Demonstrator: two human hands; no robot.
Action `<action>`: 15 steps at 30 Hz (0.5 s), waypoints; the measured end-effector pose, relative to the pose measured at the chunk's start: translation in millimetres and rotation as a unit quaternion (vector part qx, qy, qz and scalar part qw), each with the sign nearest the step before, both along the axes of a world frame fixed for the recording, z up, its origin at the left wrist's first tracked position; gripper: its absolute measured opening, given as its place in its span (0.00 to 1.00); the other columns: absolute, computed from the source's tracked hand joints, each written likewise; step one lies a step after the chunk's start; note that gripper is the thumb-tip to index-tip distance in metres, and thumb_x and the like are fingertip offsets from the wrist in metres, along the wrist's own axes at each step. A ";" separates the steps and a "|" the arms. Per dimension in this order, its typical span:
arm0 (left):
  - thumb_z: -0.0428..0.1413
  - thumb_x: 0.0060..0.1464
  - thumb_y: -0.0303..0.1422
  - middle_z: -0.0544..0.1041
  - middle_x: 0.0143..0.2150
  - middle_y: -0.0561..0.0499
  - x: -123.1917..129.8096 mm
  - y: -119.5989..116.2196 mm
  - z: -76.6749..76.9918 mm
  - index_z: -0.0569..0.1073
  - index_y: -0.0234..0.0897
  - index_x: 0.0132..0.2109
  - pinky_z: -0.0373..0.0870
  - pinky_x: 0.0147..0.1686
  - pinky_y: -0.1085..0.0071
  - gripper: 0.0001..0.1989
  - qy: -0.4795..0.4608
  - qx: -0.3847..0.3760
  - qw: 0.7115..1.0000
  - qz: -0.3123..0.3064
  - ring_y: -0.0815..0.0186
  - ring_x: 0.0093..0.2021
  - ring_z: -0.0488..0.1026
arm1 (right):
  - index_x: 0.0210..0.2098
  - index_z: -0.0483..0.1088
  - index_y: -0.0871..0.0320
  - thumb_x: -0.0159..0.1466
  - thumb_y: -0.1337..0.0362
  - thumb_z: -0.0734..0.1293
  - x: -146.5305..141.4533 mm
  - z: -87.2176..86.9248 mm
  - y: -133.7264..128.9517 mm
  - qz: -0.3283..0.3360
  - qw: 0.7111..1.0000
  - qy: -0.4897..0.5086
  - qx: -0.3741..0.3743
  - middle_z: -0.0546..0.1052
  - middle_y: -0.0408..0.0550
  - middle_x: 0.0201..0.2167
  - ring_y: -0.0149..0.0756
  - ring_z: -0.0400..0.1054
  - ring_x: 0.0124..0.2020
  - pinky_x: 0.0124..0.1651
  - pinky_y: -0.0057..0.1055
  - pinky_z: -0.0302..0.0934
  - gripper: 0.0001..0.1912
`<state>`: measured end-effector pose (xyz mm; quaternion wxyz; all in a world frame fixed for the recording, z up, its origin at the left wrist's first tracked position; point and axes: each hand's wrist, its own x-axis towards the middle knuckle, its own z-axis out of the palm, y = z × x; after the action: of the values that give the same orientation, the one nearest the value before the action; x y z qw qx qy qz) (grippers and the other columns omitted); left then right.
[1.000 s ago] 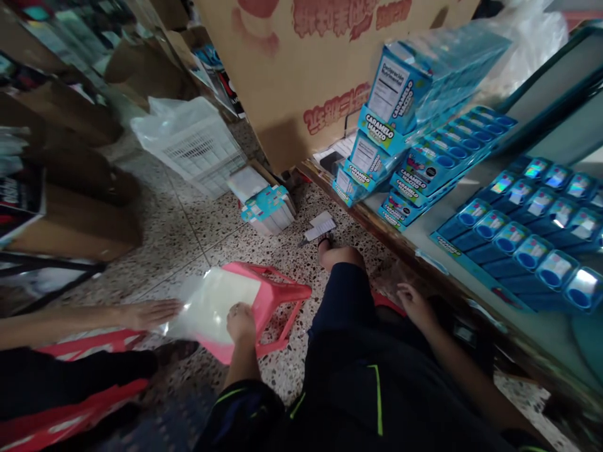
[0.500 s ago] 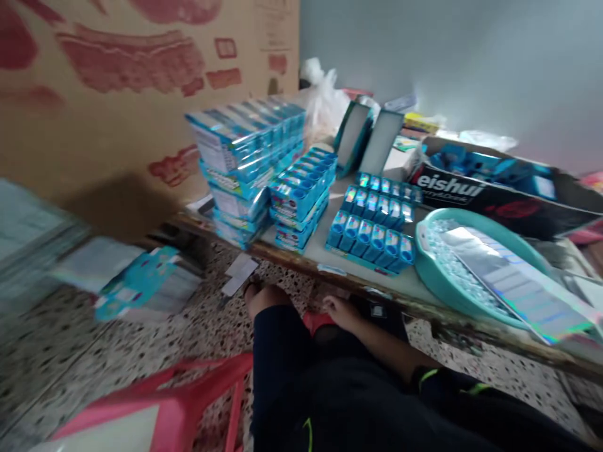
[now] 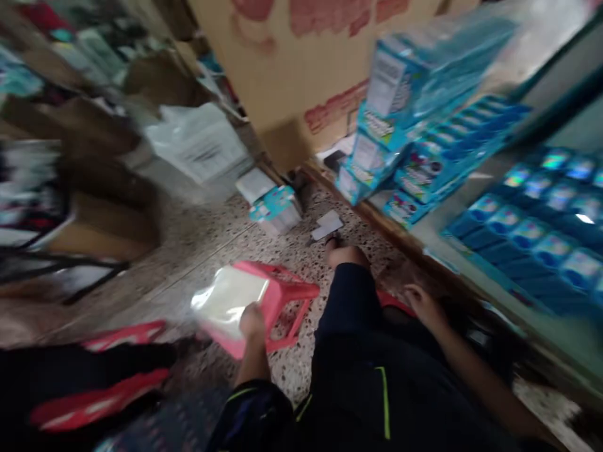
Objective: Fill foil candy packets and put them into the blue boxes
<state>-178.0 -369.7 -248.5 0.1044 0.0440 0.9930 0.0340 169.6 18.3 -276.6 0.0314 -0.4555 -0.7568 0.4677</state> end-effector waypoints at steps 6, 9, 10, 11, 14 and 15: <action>0.48 0.69 0.37 0.77 0.53 0.41 -5.7 -36.0 -7.1 0.73 0.34 0.56 0.70 0.51 0.66 0.17 0.037 0.034 0.997 0.063 0.60 0.52 0.75 | 0.45 0.75 0.54 0.62 0.47 0.60 9.8 -11.3 2.0 0.008 1.000 -0.009 -0.002 0.81 0.56 0.44 0.48 0.75 0.45 0.49 0.41 0.67 0.23; 0.50 0.66 0.40 0.68 0.64 0.32 -20.4 -44.1 -6.4 0.61 0.30 0.68 0.67 0.57 0.57 0.28 0.079 0.024 0.990 0.113 0.50 0.61 0.68 | 0.44 0.75 0.54 0.62 0.46 0.60 9.4 -13.5 2.4 0.008 1.000 -0.017 -0.001 0.81 0.56 0.45 0.48 0.75 0.44 0.48 0.41 0.67 0.23; 0.52 0.65 0.41 0.67 0.64 0.31 -25.7 -48.4 -6.5 0.61 0.30 0.69 0.67 0.57 0.55 0.31 0.077 0.019 0.989 0.127 0.47 0.62 0.67 | 0.44 0.75 0.55 0.62 0.46 0.60 8.5 -14.4 2.9 0.009 1.000 -0.020 0.000 0.81 0.56 0.45 0.48 0.75 0.44 0.48 0.41 0.67 0.23; 0.54 0.63 0.43 0.68 0.64 0.31 -30.4 -52.9 -7.2 0.63 0.31 0.68 0.68 0.55 0.54 0.31 0.067 0.017 0.988 0.135 0.45 0.61 0.68 | 0.44 0.75 0.55 0.62 0.46 0.59 7.3 -15.3 3.3 0.011 1.000 -0.023 0.002 0.81 0.56 0.45 0.48 0.75 0.45 0.48 0.40 0.67 0.23; 0.54 0.62 0.46 0.74 0.58 0.37 -37.8 -63.7 -12.2 0.76 0.39 0.57 0.70 0.50 0.56 0.22 0.028 0.020 0.990 0.140 0.46 0.54 0.73 | 0.45 0.75 0.55 0.63 0.48 0.59 3.1 -17.4 3.7 0.016 0.999 -0.031 0.009 0.81 0.56 0.45 0.47 0.75 0.45 0.48 0.40 0.67 0.23; 0.52 0.63 0.45 0.74 0.58 0.38 -37.6 -65.1 -14.4 0.77 0.40 0.55 0.70 0.50 0.56 0.20 0.024 0.022 0.990 0.137 0.47 0.54 0.73 | 0.45 0.75 0.55 0.63 0.48 0.59 1.8 -17.9 3.4 0.017 0.999 -0.034 0.011 0.81 0.56 0.44 0.47 0.75 0.44 0.48 0.39 0.67 0.22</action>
<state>-215.5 -434.7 -262.8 0.0739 -0.0897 0.9908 0.0689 171.4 21.7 -294.5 0.0025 -0.4577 -0.7704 0.4439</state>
